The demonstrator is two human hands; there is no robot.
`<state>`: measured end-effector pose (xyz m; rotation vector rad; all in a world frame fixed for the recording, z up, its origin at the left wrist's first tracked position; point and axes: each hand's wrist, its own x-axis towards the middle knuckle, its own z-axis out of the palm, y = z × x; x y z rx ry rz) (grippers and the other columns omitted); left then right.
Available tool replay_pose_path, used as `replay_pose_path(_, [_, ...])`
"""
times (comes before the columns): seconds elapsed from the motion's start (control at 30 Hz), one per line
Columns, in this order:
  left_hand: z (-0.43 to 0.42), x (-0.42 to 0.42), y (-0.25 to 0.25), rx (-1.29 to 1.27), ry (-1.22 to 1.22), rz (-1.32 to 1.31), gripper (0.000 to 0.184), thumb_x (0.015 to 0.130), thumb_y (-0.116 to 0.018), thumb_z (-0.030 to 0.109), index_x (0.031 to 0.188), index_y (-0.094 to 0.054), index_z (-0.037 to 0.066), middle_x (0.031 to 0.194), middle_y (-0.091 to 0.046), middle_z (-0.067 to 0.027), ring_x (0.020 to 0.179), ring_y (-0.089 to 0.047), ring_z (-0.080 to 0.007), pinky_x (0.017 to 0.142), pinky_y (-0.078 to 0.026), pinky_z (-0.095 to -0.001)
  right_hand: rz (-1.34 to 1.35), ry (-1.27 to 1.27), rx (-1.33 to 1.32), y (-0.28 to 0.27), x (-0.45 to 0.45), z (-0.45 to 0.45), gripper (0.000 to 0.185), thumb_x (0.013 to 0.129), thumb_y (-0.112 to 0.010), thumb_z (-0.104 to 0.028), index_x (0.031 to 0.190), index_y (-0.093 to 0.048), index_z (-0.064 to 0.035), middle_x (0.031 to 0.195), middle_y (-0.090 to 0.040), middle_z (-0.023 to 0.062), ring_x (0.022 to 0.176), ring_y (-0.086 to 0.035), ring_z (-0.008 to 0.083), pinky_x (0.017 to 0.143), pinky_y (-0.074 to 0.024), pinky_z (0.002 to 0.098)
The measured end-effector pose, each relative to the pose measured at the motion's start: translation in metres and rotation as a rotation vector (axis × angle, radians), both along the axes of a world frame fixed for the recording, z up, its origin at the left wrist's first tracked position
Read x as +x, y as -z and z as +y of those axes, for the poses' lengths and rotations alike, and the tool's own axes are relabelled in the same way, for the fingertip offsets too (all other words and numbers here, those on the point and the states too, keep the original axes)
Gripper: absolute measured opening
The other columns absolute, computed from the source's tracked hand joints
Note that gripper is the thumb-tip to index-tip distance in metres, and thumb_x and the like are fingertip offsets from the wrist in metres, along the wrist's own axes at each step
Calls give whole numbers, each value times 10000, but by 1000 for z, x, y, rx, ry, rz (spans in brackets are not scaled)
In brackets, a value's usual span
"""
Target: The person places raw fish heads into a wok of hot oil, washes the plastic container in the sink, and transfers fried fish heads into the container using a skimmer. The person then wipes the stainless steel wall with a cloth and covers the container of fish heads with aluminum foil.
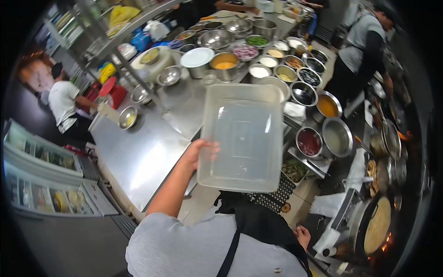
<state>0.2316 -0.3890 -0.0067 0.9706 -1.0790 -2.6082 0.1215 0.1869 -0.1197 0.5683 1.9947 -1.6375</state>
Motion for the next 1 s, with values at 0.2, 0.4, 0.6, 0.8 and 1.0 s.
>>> replay_pose_path(0.2, [-24,185,7,-39,-546,-130,695,764,-468,228,1435,-299,157,1267,-507,-180,1080,-555,-350,865,-467,-494,264,-545,162,23,-76,-62,211,846,-669,-101,993,-595,31,796,-613,51,700,-587,132,601,-477,265])
replay_pose_path(0.4, [-4,261,14,163,-880,-67,540,736,-440,239,1254,-418,91,1092,-537,-159,960,-557,-321,873,-459,-495,408,-795,372,11,-118,-115,220,825,-685,-140,950,-619,28,831,-648,73,743,-601,132,683,-491,271])
replay_pose_path(0.6, [-24,234,22,81,-969,-147,433,727,-435,192,1107,-425,-16,962,-539,-139,889,-547,-317,856,-452,-484,388,-976,474,0,-125,-140,318,803,-703,-163,1031,-621,42,898,-669,116,836,-638,178,748,-513,310])
replay_pose_path(0.8, [-16,229,37,-25,-983,-75,571,732,-429,119,1289,-365,10,1149,-525,-167,1054,-536,-349,933,-425,-503,174,-1150,520,-8,-125,-154,390,809,-685,-278,1047,-629,26,960,-668,209,909,-657,314,798,-506,381])
replay_pose_path(1.0, [-5,195,-53,-466,-664,128,955,665,-643,259,1492,-175,156,1381,-404,-185,1266,-412,-376,1020,-343,-504,424,-1180,373,-86,-128,-201,434,820,-648,-351,1067,-624,6,979,-644,206,920,-627,347,780,-492,411])
